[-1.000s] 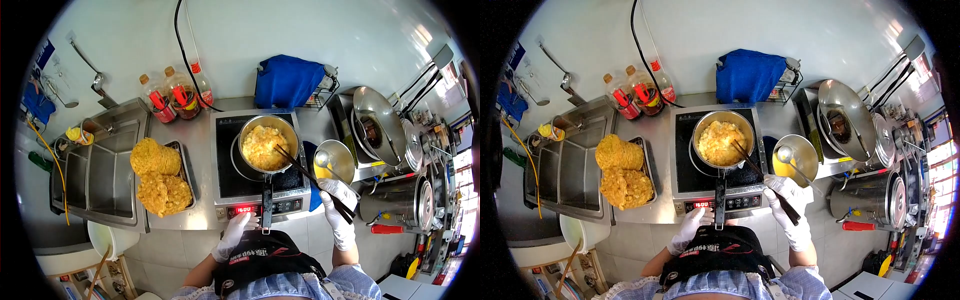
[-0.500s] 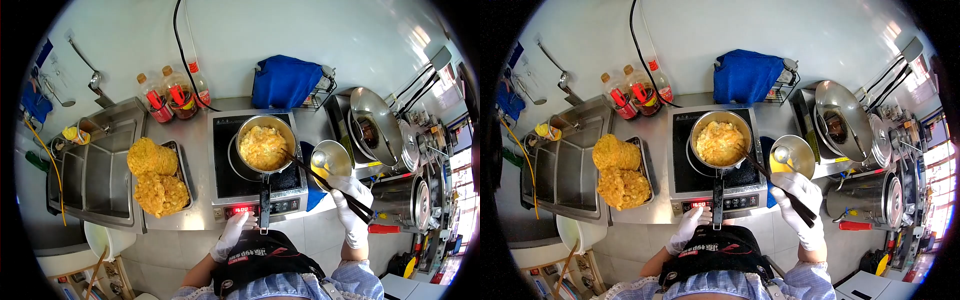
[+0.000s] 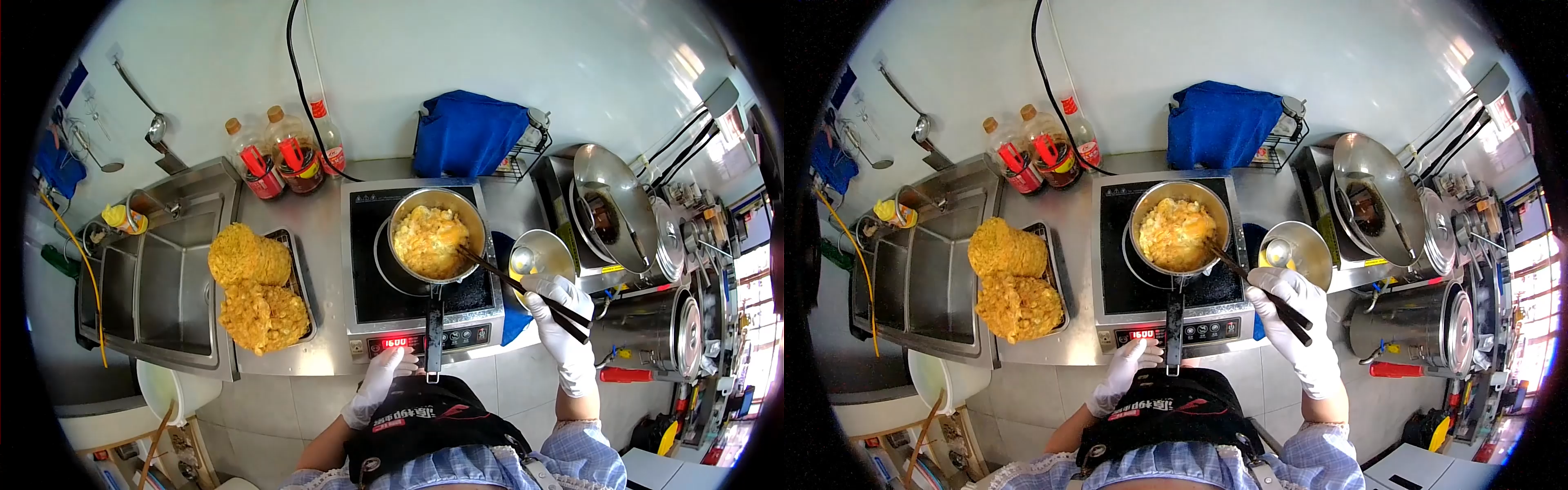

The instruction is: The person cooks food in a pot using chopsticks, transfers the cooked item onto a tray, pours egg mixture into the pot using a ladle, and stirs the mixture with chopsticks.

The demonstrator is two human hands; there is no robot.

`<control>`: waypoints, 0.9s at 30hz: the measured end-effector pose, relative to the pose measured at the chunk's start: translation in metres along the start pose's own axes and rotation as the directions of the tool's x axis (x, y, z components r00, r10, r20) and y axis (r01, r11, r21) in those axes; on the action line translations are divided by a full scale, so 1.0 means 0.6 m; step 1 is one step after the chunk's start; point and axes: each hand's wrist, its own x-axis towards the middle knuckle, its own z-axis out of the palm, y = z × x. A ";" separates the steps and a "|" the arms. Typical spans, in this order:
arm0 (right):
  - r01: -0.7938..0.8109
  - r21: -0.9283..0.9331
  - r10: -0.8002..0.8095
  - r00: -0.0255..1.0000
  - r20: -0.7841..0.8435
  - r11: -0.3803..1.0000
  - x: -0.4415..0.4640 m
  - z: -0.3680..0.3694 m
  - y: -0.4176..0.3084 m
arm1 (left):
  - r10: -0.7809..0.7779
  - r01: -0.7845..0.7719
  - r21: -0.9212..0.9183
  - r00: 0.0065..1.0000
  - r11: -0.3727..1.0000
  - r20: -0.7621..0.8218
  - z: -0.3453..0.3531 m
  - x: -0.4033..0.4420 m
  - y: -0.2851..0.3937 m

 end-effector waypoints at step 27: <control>-0.079 0.207 0.104 0.988 -0.110 0.975 -0.039 0.028 0.027 | -0.006 0.006 0.024 1.000 1.000 0.007 0.007 0.000 0.000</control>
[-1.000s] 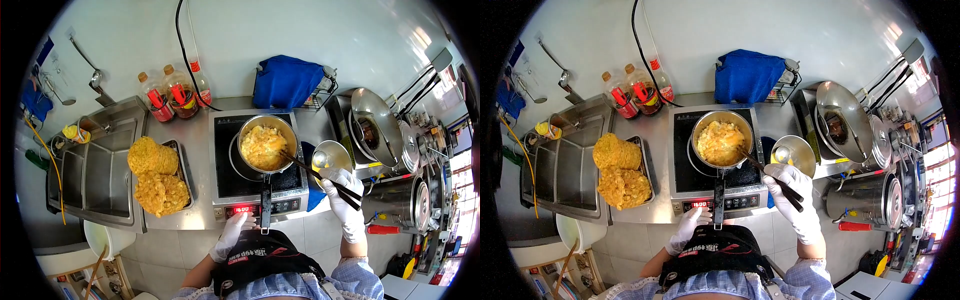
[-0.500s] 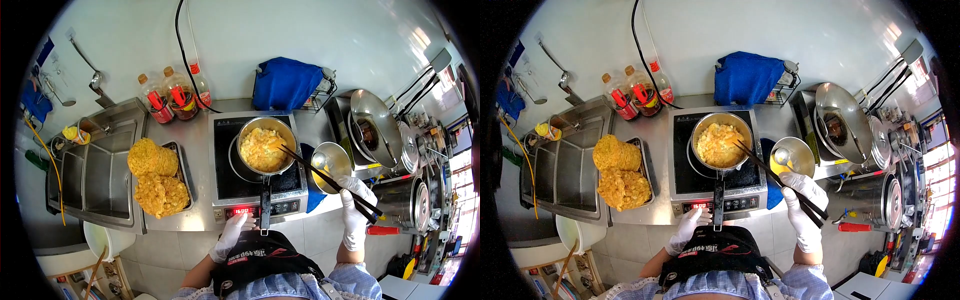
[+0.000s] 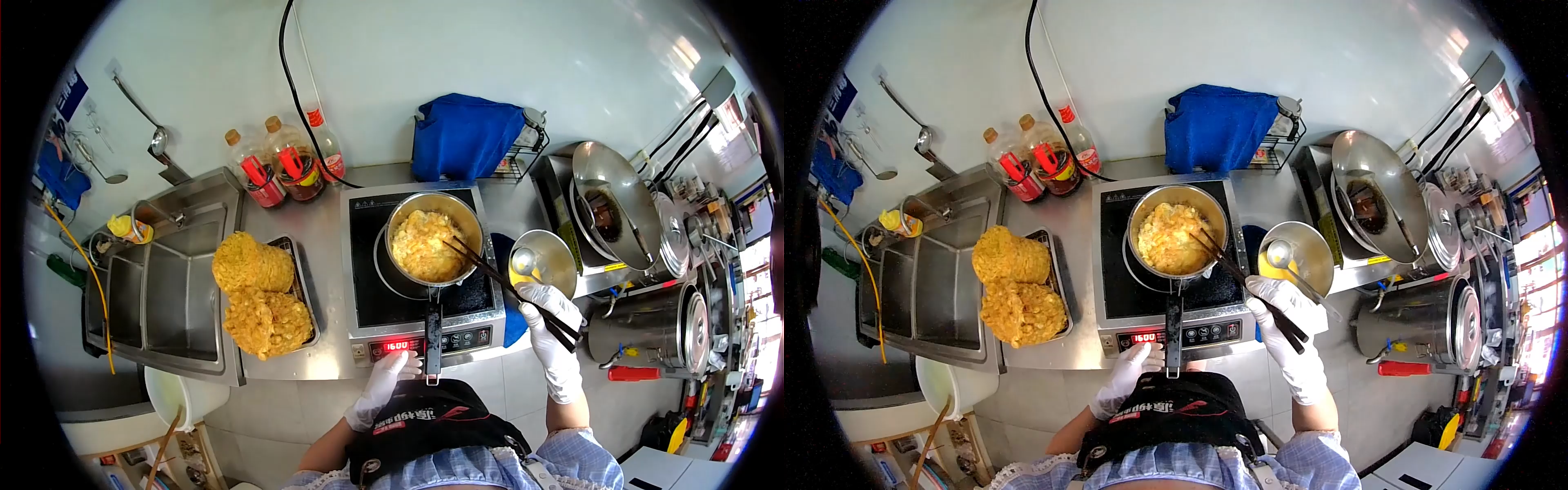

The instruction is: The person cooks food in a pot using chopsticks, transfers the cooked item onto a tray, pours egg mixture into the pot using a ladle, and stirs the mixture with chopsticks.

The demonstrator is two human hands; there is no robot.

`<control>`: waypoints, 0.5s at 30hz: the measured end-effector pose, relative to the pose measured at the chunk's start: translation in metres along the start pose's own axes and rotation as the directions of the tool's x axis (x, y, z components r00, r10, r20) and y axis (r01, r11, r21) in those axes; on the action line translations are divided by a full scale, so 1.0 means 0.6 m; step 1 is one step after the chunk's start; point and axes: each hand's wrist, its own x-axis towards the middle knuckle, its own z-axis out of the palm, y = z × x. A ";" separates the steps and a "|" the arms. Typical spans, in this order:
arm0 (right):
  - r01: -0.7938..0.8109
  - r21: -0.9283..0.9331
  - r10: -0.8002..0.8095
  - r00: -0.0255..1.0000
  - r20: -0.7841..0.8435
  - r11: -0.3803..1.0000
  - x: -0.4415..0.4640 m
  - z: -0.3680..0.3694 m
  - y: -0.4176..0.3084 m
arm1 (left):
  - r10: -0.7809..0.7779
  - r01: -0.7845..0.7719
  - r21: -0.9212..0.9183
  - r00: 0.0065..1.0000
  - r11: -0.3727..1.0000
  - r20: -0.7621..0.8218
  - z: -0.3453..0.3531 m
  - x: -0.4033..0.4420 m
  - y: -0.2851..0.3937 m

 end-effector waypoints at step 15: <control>0.017 -0.002 -0.017 1.000 -0.009 1.000 -0.001 -0.006 0.001 | -0.019 0.019 -0.012 1.000 1.000 -0.011 0.007 0.004 -0.006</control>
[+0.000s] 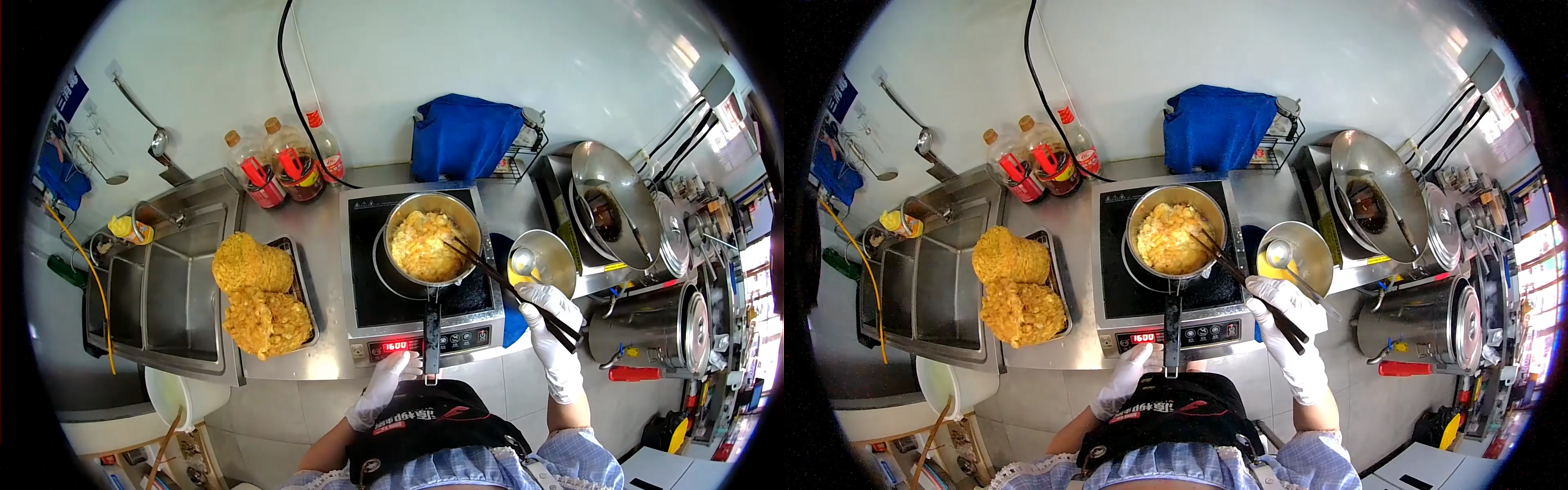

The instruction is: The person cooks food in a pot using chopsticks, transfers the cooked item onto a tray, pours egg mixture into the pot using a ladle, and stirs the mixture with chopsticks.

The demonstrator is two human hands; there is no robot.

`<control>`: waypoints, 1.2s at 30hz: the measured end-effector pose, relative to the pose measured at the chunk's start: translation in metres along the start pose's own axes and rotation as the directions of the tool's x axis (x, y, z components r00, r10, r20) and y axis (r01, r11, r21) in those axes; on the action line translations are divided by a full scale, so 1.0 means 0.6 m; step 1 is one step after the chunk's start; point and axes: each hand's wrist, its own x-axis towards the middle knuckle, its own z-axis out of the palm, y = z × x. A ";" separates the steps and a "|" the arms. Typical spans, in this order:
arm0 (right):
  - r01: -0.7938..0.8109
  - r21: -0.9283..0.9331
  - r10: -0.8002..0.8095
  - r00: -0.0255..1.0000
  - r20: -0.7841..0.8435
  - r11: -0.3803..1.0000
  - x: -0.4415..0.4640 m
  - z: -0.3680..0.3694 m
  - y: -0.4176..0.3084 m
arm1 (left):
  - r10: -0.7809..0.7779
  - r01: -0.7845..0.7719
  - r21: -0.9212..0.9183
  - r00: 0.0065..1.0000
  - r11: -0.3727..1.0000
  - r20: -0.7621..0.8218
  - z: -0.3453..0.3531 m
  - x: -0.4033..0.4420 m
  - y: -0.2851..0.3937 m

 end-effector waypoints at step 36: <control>0.120 -0.079 -0.112 0.989 0.100 0.990 -0.015 0.020 -0.026 | 0.011 -0.012 0.039 1.000 0.999 0.017 -0.005 -0.003 0.005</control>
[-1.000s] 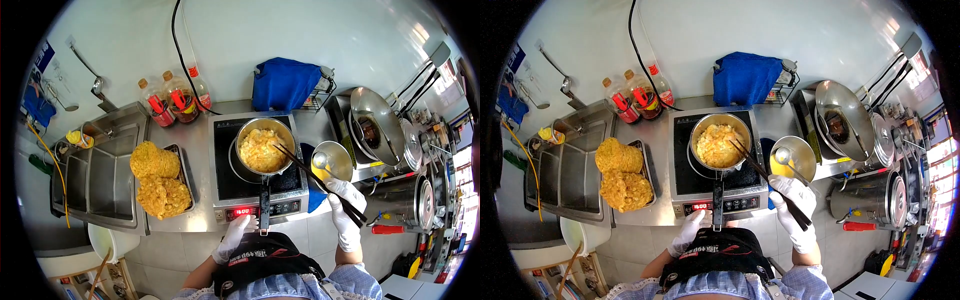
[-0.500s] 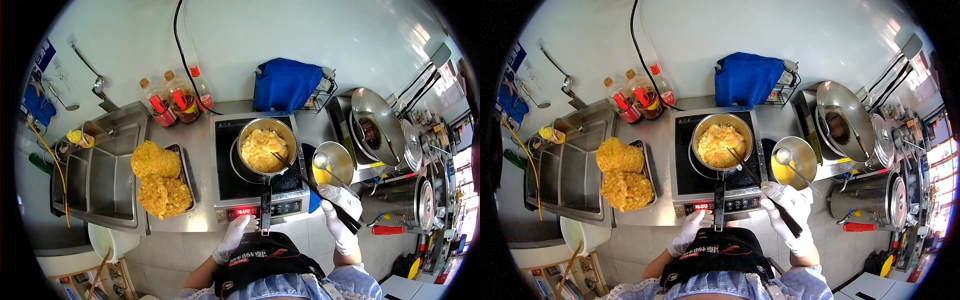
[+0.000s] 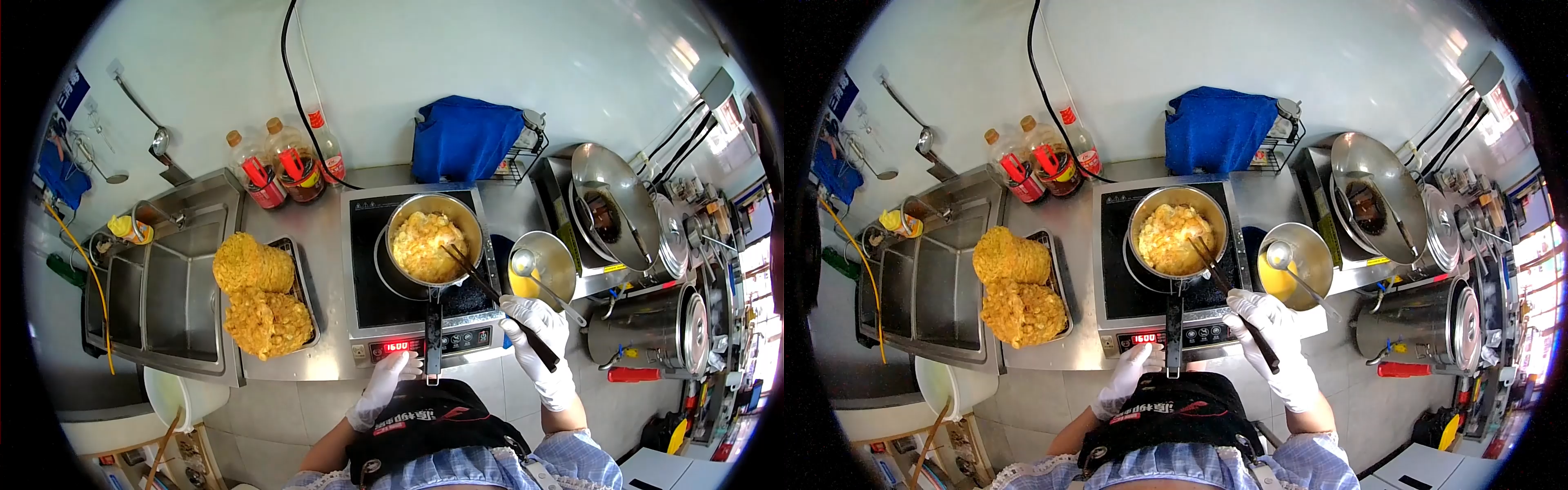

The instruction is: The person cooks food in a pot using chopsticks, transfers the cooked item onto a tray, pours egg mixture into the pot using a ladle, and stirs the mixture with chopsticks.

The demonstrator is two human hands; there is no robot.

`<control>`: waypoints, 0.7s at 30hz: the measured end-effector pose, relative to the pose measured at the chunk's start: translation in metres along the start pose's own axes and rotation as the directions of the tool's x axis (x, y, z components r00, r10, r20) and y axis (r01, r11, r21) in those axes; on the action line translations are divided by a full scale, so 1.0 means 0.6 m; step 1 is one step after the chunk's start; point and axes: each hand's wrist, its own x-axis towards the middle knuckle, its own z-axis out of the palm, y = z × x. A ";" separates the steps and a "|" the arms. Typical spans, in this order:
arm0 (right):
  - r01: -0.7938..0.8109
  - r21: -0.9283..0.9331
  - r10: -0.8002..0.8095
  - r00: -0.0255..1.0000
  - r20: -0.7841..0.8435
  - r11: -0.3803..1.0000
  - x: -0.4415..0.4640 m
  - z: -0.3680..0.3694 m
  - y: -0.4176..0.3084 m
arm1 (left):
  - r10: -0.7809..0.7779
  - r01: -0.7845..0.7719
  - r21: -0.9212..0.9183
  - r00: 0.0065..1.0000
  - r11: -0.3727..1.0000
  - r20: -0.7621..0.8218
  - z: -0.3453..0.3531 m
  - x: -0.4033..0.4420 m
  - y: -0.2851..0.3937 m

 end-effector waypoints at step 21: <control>0.144 -0.049 -0.145 0.989 -0.020 0.988 0.008 0.021 0.013 | -0.009 0.009 -0.002 1.000 1.000 -0.006 0.000 0.002 -0.008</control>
